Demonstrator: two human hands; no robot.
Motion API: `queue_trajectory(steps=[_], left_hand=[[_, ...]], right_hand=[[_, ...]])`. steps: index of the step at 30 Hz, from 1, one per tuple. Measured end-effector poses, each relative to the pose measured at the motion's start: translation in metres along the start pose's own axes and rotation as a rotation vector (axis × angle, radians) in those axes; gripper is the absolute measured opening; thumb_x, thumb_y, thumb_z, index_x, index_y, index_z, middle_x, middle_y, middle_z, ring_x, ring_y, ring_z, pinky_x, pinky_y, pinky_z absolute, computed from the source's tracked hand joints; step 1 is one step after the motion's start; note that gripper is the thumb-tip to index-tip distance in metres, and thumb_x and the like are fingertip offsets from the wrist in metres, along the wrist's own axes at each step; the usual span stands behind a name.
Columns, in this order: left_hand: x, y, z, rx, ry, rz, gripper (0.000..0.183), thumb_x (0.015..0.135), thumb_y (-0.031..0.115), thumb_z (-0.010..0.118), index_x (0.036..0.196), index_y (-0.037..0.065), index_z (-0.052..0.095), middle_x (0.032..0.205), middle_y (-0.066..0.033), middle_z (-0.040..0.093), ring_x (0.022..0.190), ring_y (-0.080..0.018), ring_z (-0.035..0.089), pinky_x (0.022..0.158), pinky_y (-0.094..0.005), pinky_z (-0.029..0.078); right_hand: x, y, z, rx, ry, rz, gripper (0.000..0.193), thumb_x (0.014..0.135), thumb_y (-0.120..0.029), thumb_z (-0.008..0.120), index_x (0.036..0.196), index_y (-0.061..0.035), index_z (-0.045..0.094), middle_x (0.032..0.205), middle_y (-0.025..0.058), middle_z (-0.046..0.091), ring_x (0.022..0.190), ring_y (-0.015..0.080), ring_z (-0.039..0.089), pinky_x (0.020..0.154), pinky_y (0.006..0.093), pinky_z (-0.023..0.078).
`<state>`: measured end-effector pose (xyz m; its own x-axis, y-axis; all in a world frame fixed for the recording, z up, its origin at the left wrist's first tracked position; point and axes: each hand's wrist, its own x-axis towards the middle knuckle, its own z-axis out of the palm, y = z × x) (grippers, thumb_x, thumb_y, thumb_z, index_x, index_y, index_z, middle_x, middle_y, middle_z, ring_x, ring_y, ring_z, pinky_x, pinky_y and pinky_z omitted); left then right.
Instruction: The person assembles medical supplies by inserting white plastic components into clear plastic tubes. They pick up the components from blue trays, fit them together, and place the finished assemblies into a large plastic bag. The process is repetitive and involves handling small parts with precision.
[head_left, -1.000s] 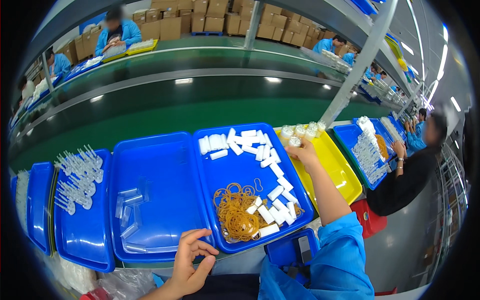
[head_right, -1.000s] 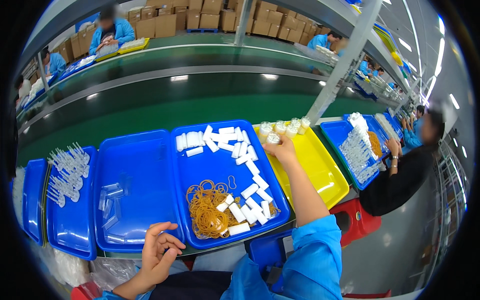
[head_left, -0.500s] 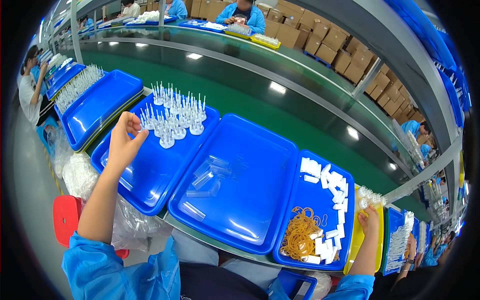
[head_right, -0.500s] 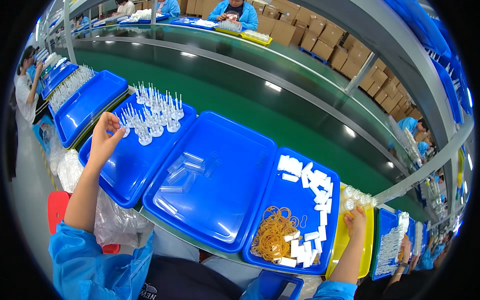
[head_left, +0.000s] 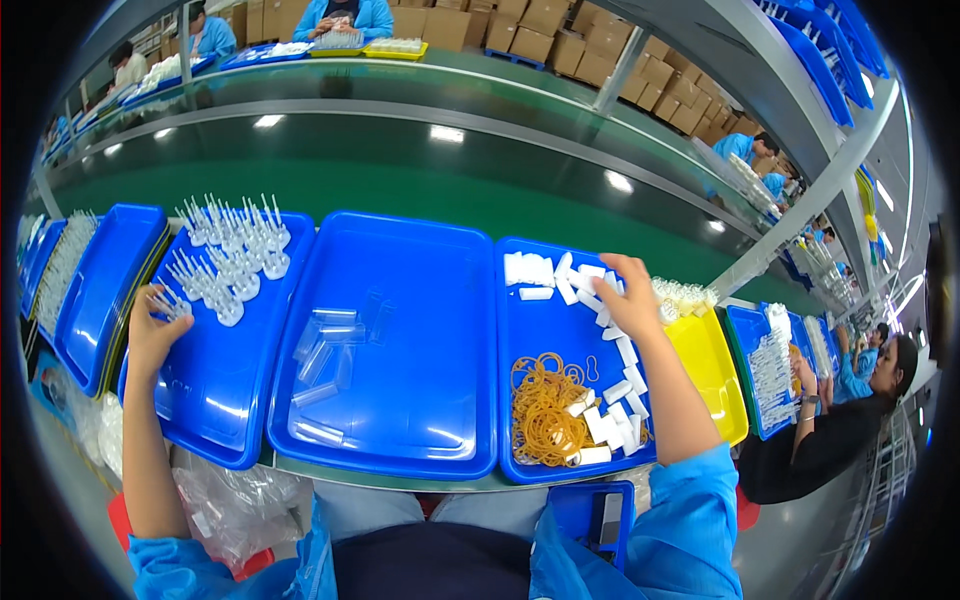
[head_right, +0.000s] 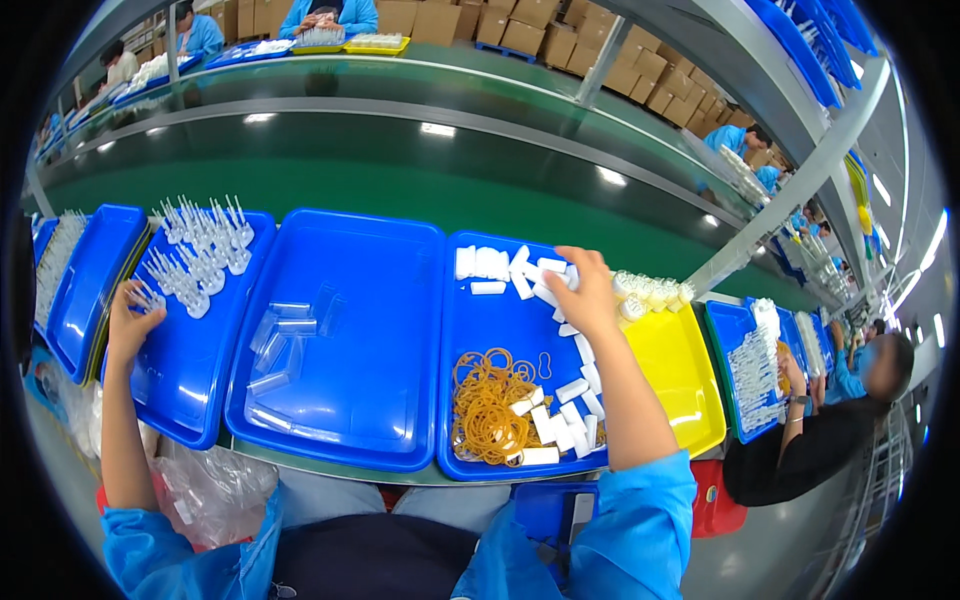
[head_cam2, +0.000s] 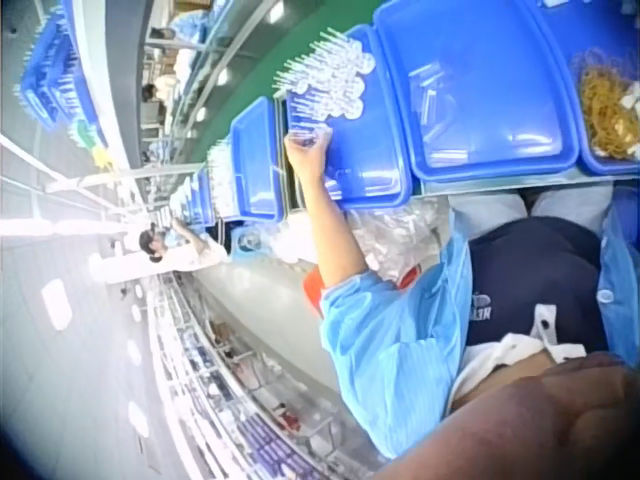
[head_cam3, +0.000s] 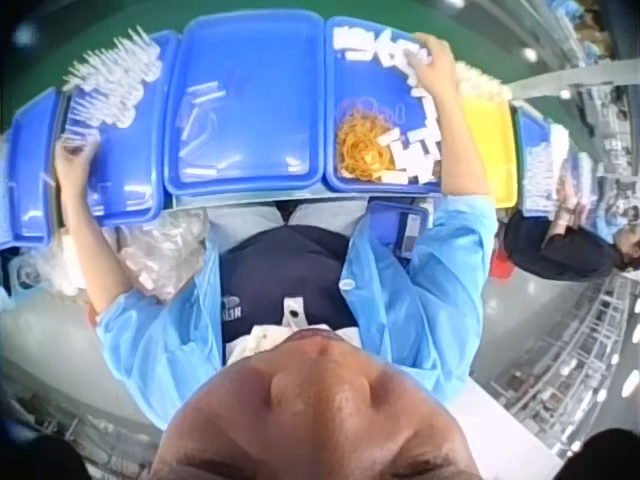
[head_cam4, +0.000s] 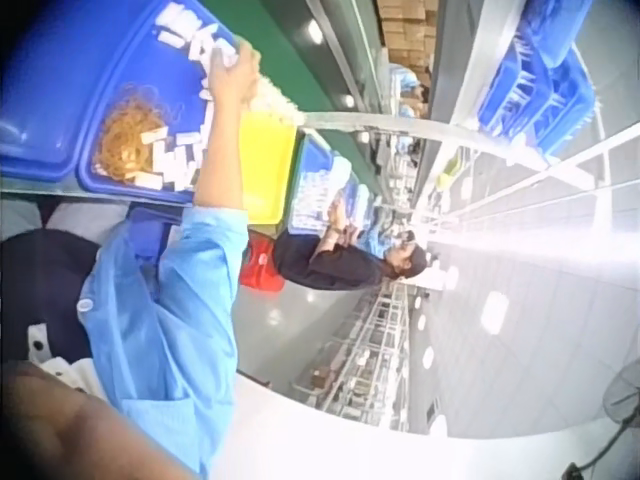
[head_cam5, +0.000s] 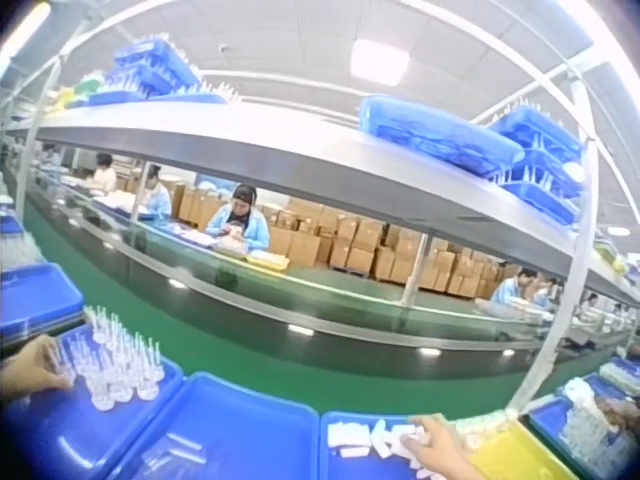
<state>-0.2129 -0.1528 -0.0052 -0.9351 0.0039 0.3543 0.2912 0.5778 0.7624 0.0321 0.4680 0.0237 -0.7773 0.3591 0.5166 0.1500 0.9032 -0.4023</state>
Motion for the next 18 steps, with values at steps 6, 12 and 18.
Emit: queue_trajectory(steps=[6, 12, 18], left_hand=[[-0.003, 0.009, 0.002, 0.116, -0.106, -0.097, 0.045, 0.062, 0.005, 0.08, 0.103, 0.004, 0.061, 0.082, -0.003, 0.061, 0.062, -0.0092, 0.054, 0.06, -0.0251, 0.046], [0.0, 0.0, -0.001, 0.295, -0.126, 0.055, 0.038, 0.063, 0.004, 0.079, 0.095, 0.004, 0.061, 0.077, -0.0035, 0.061, 0.063, -0.0109, 0.056, 0.06, -0.0267, 0.047], [-0.044, 0.085, -0.014, -0.391, -0.08, -0.044, 0.045, 0.077, -0.001, 0.071, 0.119, 0.001, 0.056, 0.106, -0.0049, 0.06, 0.091, -0.0119, 0.059, 0.074, -0.0242, 0.048]], right_hand=[[0.024, -0.039, 0.048, -0.055, -0.225, -0.189, 0.047, 0.083, -0.041, 0.068, 0.126, -0.0251, 0.062, 0.125, 0.0089, 0.053, 0.123, 0.0302, 0.041, 0.104, 0.0477, 0.029], [0.01, -0.059, 0.043, -0.103, -0.424, -0.218, 0.041, 0.081, -0.032, 0.071, 0.119, -0.0236, 0.061, 0.113, 0.0067, 0.055, 0.115, 0.0287, 0.048, 0.1, 0.0494, 0.029], [-0.031, -0.082, -0.004, -0.222, -0.515, -0.232, 0.036, 0.075, -0.038, 0.076, 0.103, -0.0196, 0.061, 0.095, 0.0063, 0.059, 0.104, 0.0273, 0.056, 0.101, 0.0569, 0.024]])
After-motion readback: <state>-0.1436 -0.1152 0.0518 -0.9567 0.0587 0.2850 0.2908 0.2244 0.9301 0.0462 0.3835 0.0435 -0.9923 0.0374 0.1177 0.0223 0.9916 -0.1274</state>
